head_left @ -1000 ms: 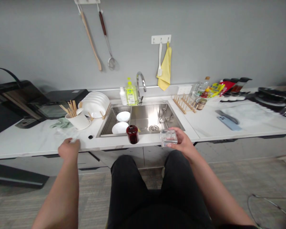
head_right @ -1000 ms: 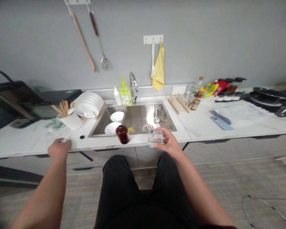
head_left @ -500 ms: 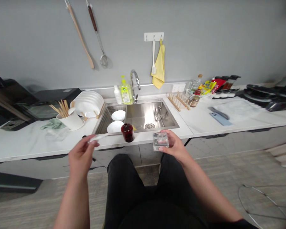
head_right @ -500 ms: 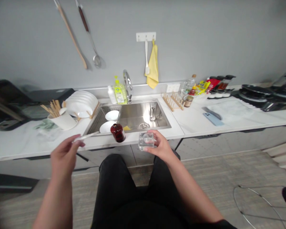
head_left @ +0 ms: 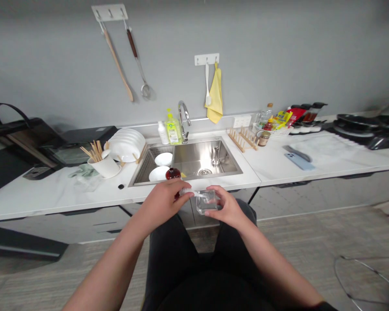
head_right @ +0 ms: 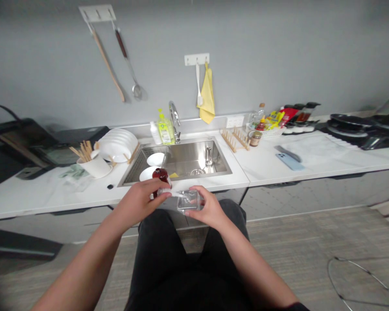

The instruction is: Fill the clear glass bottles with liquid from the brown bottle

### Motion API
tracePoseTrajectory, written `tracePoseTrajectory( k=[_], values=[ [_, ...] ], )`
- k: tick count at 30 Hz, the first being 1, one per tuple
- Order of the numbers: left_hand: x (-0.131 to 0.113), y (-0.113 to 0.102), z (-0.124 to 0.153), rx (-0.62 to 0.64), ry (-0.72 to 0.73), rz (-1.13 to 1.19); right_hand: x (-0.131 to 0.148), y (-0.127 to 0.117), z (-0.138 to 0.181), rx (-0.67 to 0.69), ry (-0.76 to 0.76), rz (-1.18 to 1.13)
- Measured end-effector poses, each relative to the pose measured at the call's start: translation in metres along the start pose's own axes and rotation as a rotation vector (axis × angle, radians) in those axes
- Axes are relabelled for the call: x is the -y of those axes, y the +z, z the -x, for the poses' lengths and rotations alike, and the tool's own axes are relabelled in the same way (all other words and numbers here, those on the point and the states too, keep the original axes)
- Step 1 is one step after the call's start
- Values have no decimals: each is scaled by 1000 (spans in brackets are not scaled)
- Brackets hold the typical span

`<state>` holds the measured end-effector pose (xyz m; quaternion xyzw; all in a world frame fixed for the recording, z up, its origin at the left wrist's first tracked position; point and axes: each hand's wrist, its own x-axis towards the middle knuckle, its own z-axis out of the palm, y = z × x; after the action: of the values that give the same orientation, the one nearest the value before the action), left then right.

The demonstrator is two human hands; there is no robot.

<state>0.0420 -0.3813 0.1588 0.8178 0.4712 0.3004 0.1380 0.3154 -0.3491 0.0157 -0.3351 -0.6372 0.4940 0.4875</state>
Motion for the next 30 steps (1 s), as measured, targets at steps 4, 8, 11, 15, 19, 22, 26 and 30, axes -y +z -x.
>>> tracePoseTrajectory(
  k=[4, 8, 11, 15, 19, 22, 26, 30],
  values=[
    [-14, 3, -17, 157, 68, -131, 2, 9, 1, 25, 24, 58],
    [-21, 16, -33, 303, 117, -238, 3, 17, 2, 42, 9, 124],
    [-22, 17, -37, 379, 169, -193, 5, 18, 2, 28, 2, 142],
    [-23, 6, -35, 457, 276, 90, 12, 16, 4, 46, -9, 125],
    [-26, 2, -32, 339, 224, 57, 22, 15, 5, 56, -31, 125],
    [-30, 1, -30, 374, 295, 91, 24, 15, 5, 75, -35, 125],
    [-36, 4, -24, 330, 307, 23, 25, 14, 7, 55, -43, 107],
    [-43, 12, -11, 236, 131, -182, 30, 14, 10, 58, -26, 103]
  ],
)
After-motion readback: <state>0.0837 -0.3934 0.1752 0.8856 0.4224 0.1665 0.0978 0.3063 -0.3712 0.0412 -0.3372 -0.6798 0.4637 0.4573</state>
